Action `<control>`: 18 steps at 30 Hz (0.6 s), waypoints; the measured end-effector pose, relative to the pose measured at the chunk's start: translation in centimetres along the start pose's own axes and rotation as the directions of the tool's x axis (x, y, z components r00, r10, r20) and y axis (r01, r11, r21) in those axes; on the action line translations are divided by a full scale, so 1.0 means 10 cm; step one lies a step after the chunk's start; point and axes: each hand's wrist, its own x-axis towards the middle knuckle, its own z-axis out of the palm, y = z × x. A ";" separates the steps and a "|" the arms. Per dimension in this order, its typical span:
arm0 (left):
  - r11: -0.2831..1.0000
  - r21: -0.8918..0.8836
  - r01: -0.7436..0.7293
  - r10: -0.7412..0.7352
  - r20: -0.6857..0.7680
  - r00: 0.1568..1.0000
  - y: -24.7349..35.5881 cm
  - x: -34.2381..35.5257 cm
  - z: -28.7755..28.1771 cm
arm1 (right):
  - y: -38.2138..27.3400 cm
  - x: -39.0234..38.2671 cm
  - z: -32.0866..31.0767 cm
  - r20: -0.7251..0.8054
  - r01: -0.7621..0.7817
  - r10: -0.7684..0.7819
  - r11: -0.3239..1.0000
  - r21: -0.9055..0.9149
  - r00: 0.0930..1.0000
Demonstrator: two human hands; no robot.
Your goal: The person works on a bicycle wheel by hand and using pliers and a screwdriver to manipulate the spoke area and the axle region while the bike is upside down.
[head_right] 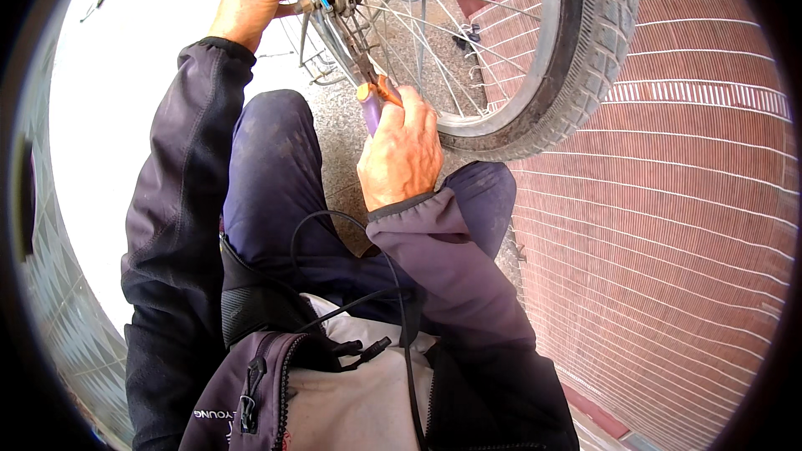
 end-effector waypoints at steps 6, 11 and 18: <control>1.000 0.001 0.002 -0.002 0.005 1.000 0.01 -0.01 0.01 | 0.04 0.01 -0.05 0.046 -0.016 0.014 0.998 0.058 0.999; 1.000 -0.003 0.005 -0.005 0.001 1.000 0.01 -0.01 0.01 | 0.05 0.03 -0.07 0.083 -0.046 0.035 0.990 0.136 0.996; 1.000 -0.017 -0.009 0.009 -0.005 1.000 0.00 -0.01 0.02 | 0.09 0.05 -0.11 0.169 -0.107 0.061 0.955 0.276 0.984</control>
